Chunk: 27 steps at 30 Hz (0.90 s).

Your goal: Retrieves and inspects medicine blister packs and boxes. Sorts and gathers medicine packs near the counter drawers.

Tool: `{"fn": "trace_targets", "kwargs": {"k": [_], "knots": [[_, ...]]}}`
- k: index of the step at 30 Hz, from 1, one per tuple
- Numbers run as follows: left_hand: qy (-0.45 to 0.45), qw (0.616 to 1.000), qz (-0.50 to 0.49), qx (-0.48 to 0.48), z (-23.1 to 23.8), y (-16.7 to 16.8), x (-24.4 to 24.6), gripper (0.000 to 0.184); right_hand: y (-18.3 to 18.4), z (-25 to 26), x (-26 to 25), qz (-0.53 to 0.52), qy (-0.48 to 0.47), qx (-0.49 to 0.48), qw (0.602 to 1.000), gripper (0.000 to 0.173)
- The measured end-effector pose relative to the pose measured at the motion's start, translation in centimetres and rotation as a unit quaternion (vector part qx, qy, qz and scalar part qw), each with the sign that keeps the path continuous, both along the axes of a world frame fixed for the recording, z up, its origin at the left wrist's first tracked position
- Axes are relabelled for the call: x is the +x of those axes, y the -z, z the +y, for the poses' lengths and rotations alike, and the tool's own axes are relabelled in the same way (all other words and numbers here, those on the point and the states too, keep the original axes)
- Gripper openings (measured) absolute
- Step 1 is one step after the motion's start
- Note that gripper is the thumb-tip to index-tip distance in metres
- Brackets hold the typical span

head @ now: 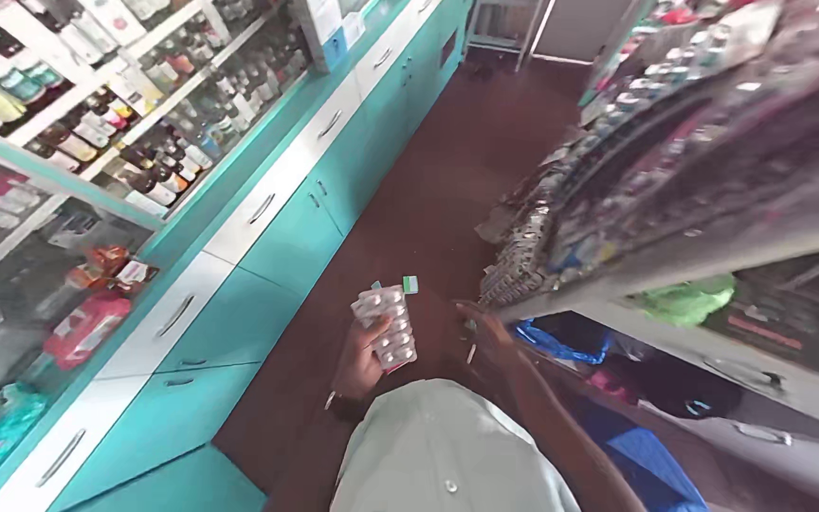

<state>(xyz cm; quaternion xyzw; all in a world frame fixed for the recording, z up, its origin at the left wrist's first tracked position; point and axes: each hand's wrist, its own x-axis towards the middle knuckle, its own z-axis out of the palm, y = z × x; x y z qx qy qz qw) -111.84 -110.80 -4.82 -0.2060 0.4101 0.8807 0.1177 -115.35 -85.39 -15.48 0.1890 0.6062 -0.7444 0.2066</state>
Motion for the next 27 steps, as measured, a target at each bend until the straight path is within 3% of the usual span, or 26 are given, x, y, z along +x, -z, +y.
{"fn": "trace_targets", "kwargs": {"k": [3, 6, 8, 11, 14, 17, 20, 23, 27], "knots": [[0.013, 0.999, 0.013, -0.035, -0.5, -0.8, -5.7, 0.043, -7.4, -3.8, -5.1, 0.110, -0.095, -0.017, 0.989, 0.031], [-0.005, 0.997, 0.054, -0.060, -1.0, -0.6, -10.2, 0.047, -11.1, -7.1, -10.3, 0.214, -0.194, -0.009, 0.957, 0.045], [-0.019, 0.992, 0.080, -0.092, -1.3, -0.5, -12.9, 0.045, -12.0, -9.0, -14.3, 0.241, -0.229, 0.010, 0.943, 0.050], [-0.044, 0.992, 0.066, -0.098, -1.2, 0.1, -17.9, 0.036, -11.4, -10.2, -21.4, 0.208, -0.247, 0.033, 0.946, 0.024], [-0.078, 0.995, 0.057, -0.011, -0.1, 1.1, -24.3, 0.039, -10.4, -9.3, -30.3, 0.151, -0.273, -0.048, 0.949, 0.016], [-0.133, 0.984, 0.056, 0.102, 2.4, 1.9, -32.0, 0.042, -10.7, -5.8, -42.2, 0.166, -0.210, -0.130, 0.955, 0.015], [-0.128, 0.971, 0.077, 0.185, 5.7, 1.5, -41.0, 0.049, -15.0, 1.1, -55.5, 0.170, -0.059, -0.234, 0.955, 0.023], [-0.068, 0.961, 0.100, 0.248, 9.8, -0.2, -48.9, 0.060, -19.2, 9.0, -64.3, 0.198, 0.045, -0.269, 0.942, 0.024], [0.003, 0.952, 0.134, 0.277, 15.2, -3.2, -59.0, 0.070, -21.6, 17.8, -72.1, 0.276, 0.052, -0.261, 0.923, 0.026]]}}
